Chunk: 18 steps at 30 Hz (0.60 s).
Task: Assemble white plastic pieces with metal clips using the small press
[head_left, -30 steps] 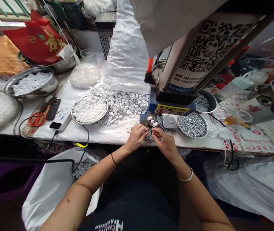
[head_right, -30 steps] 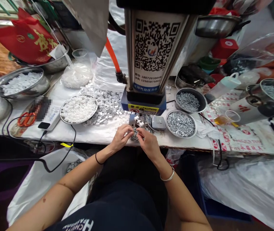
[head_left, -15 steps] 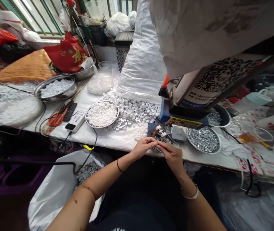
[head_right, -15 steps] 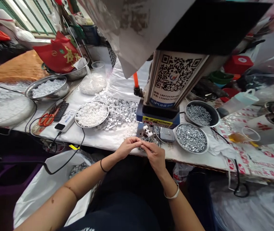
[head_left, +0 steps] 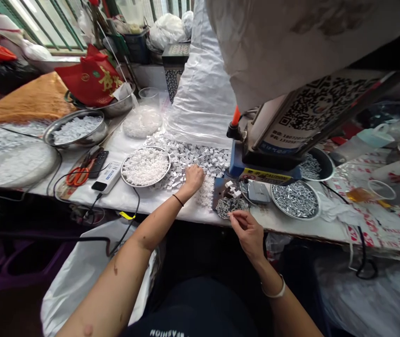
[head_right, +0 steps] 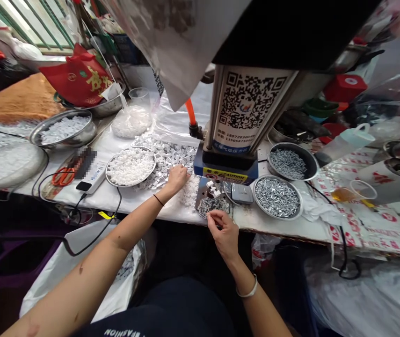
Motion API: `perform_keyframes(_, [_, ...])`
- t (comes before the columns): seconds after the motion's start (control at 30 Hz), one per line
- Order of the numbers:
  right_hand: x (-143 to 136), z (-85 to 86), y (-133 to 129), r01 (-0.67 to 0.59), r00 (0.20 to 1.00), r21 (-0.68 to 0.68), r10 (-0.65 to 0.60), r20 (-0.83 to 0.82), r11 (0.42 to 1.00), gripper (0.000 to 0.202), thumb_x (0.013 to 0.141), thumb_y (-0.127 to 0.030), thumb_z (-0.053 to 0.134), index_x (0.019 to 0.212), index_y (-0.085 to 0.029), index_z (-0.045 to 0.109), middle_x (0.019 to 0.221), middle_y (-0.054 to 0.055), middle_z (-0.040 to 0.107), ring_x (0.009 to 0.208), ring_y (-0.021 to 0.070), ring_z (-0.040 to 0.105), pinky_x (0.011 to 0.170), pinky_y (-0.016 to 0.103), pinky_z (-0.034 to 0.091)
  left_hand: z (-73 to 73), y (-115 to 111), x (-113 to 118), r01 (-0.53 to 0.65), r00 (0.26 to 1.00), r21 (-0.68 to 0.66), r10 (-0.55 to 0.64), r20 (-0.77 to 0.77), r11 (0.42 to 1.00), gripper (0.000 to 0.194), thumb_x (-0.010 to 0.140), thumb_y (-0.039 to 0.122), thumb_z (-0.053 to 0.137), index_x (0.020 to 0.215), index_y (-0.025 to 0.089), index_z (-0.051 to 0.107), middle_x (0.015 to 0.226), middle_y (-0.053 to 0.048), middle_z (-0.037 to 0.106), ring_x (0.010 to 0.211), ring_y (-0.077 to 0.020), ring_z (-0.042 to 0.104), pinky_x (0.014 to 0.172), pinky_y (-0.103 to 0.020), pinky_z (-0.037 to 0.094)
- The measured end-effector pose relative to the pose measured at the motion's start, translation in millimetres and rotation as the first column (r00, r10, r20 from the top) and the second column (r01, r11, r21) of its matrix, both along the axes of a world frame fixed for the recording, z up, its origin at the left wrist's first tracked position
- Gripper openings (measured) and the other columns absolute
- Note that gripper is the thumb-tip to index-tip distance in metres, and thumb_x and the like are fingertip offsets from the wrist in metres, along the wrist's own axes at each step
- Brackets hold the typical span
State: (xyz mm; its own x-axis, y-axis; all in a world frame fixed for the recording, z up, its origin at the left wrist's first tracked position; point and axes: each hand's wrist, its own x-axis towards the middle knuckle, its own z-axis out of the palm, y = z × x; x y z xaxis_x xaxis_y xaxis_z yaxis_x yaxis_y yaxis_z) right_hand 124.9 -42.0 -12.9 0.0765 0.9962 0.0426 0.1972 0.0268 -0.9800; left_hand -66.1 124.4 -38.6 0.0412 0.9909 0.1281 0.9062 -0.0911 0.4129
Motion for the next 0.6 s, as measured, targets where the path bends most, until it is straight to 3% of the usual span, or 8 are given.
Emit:
perform_keyframes(0.1, [16, 2.1, 1, 0.035, 0.999, 0.007, -0.035, -0.002, 0.999, 0.011, 0.075, -0.029, 0.066, 0.083, -0.022, 0.065, 0.085, 0.003, 0.071, 0.080, 0.0196, 0.068, 0.076, 0.032, 0.056, 3.6, -2, -2, 0.005, 0.995, -0.021, -0.003, 0.097, 1.000, 0.009, 0.072, 0.009, 0.056, 0.075, 0.009, 0.065, 0.084, -0.016, 0.062, 0.086, -0.0270, 0.057, 0.080, -0.037, 0.038])
perform_keyframes(0.17, [42, 10.8, 11, 0.166, 0.986, 0.059, -0.166, -0.021, 0.984, 0.013, 0.072, -0.027, 0.069, 0.083, -0.021, 0.066, 0.083, 0.003, 0.070, 0.077, 0.0174, 0.068, 0.075, 0.030, 0.055, 6.5, -6, -9, 0.025, 0.992, -0.011, -0.024, 0.127, 1.000, 0.012, 0.071, 0.009, 0.057, 0.081, 0.011, 0.065, 0.081, -0.012, 0.063, 0.083, -0.0229, 0.058, 0.077, -0.033, 0.040])
perform_keyframes(0.27, [92, 31.4, 31, 0.537, 0.842, 0.217, -0.500, -0.203, 0.816, 0.017, 0.068, -0.022, 0.072, 0.084, -0.019, 0.066, 0.077, 0.000, 0.069, 0.068, 0.0129, 0.066, 0.068, 0.025, 0.054, 13.6, -20, -18, -0.002, 0.887, -0.072, 0.035, 0.459, 0.997, 0.020, 0.074, 0.016, 0.059, 0.092, 0.014, 0.066, 0.076, -0.005, 0.064, 0.074, -0.0160, 0.058, 0.071, -0.028, 0.044])
perform_keyframes(0.3, [104, 38.0, 36, 0.627, 0.778, 0.261, -0.569, -0.268, 0.734, 0.018, 0.067, -0.021, 0.072, 0.084, -0.019, 0.065, 0.074, -0.001, 0.069, 0.063, 0.0114, 0.065, 0.065, 0.024, 0.054, 17.1, -28, -18, 0.002, 0.760, -0.158, 0.101, 0.642, 0.987, 0.020, 0.075, 0.019, 0.060, 0.093, 0.014, 0.067, 0.075, -0.004, 0.064, 0.071, -0.0140, 0.058, 0.069, -0.026, 0.045])
perform_keyframes(0.33, [110, 43.1, 39, 0.644, 0.764, 0.278, -0.578, -0.286, 0.713, 0.019, 0.066, -0.021, 0.073, 0.084, -0.018, 0.066, 0.071, -0.002, 0.068, 0.060, 0.0107, 0.064, 0.063, 0.024, 0.053, 21.1, -38, -16, 0.046, 0.578, -0.271, 0.195, 0.792, 0.962, 0.020, 0.075, 0.022, 0.062, 0.091, 0.013, 0.067, 0.074, -0.004, 0.064, 0.068, -0.0123, 0.059, 0.068, -0.025, 0.046])
perform_keyframes(0.43, [94, 47.2, 36, 0.433, 0.900, 0.237, -0.406, -0.157, 0.870, 0.020, 0.066, -0.023, 0.075, 0.083, -0.017, 0.067, 0.072, -0.001, 0.069, 0.064, 0.0126, 0.065, 0.064, 0.025, 0.054, 32.9, -74, 5, 0.300, 0.081, -0.488, 0.488, 0.869, 0.819, 0.014, 0.070, 0.015, 0.069, 0.083, 0.009, 0.068, 0.073, -0.004, 0.065, 0.064, -0.0079, 0.060, 0.066, -0.019, 0.049])
perform_keyframes(0.5, [63, 42.0, 28, 0.209, 0.978, 0.182, -0.202, -0.058, 0.961, 0.016, 0.070, -0.025, 0.072, 0.084, -0.019, 0.067, 0.078, 0.001, 0.071, 0.070, 0.0142, 0.066, 0.068, 0.027, 0.054, 38.4, -98, 24, 0.402, -0.078, -0.525, 0.599, 0.797, 0.751, 0.009, 0.069, 0.009, 0.070, 0.078, 0.008, 0.066, 0.072, -0.004, 0.066, 0.064, -0.0074, 0.062, 0.065, -0.016, 0.051])
perform_keyframes(0.6, [23, 33.1, 17, 0.034, 0.993, 0.220, -0.057, 0.101, 0.975, 0.011, 0.077, -0.026, 0.066, 0.087, -0.022, 0.067, 0.087, 0.001, 0.071, 0.079, 0.0153, 0.066, 0.075, 0.029, 0.053, 43.4, -122, 46, 0.440, -0.214, -0.565, 0.693, 0.689, 0.698, 0.005, 0.073, 0.009, 0.067, 0.076, 0.009, 0.063, 0.070, -0.004, 0.065, 0.067, -0.0103, 0.066, 0.065, -0.015, 0.054])
